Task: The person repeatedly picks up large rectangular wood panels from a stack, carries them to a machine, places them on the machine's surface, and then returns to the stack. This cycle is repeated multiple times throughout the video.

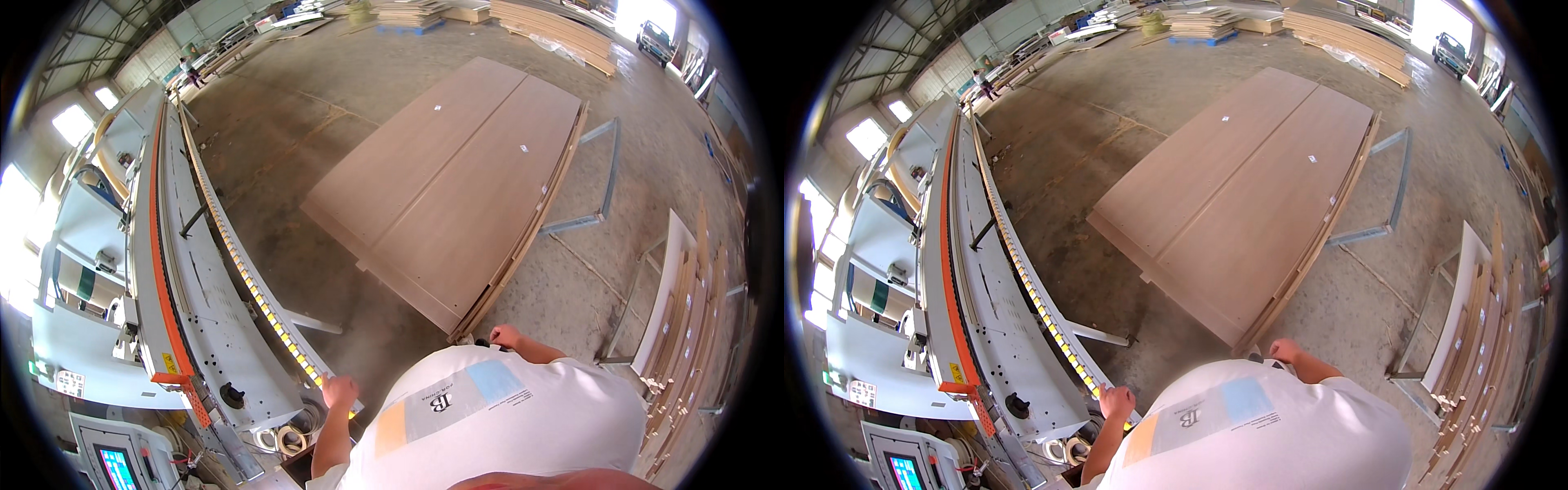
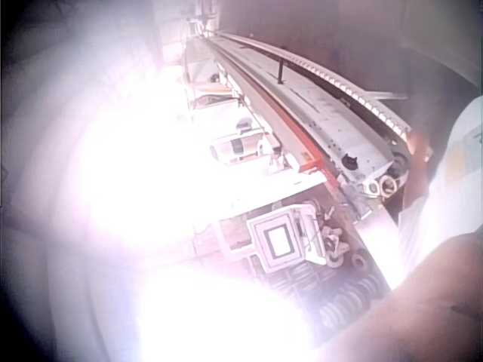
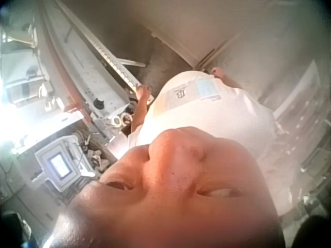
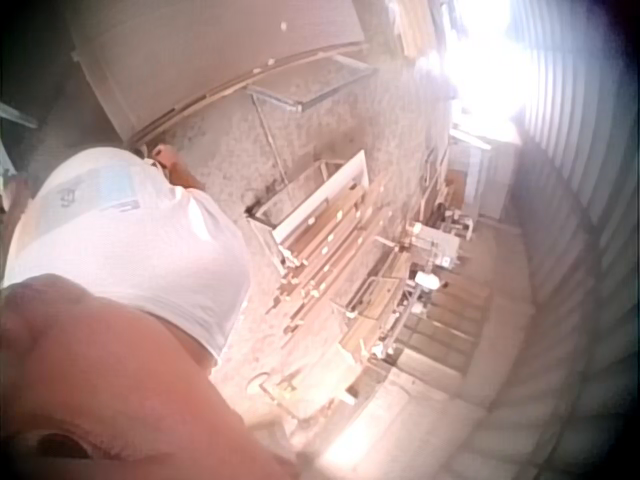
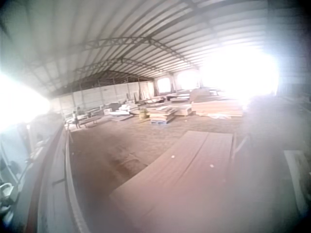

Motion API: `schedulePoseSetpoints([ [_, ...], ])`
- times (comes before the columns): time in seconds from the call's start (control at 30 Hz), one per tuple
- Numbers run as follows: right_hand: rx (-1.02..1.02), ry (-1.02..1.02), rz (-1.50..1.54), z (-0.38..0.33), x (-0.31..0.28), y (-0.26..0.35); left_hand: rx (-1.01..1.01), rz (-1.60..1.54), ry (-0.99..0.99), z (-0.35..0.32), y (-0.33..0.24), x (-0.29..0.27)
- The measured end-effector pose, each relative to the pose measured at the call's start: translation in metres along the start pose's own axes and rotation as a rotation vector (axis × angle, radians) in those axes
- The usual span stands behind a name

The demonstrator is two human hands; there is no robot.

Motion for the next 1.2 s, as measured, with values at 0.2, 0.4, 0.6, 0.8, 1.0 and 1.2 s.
schedulePoseSetpoints([
  [0.2, -0.011, 0.024, -0.065, -0.002, 0.001, -0.001, -0.003, 0.005, -0.002, 0.000, -0.002, -0.001],
  [0.4, 0.061, 0.006, 0.082, -0.010, -0.002, 0.012, 0.029, -0.010, -0.076, 0.002, 0.004, 0.010],
  [0.6, 0.169, 0.042, 0.104, -0.011, -0.006, 0.023, 0.029, -0.026, -0.107, 0.002, 0.006, 0.013],
  [0.8, 0.107, 0.015, 0.133, -0.006, -0.001, 0.016, 0.028, -0.030, -0.101, 0.002, 0.006, 0.015],
  [1.0, 0.071, 0.101, 0.101, -0.005, 0.001, 0.009, 0.003, 0.019, 0.009, -0.001, 0.000, 0.000],
  [1.2, 0.045, 0.087, 0.104, -0.007, -0.003, 0.012, 0.035, -0.017, -0.104, -0.001, 0.004, 0.008],
])
Point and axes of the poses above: each hand's wrist, its own z-axis towards the middle knuckle, its own x-axis out of the palm, y = z × x, the point moved 4 cm from there along z, towards the middle knuckle, and after that the axes turned 15 degrees about -x, right-handed, at the moved point
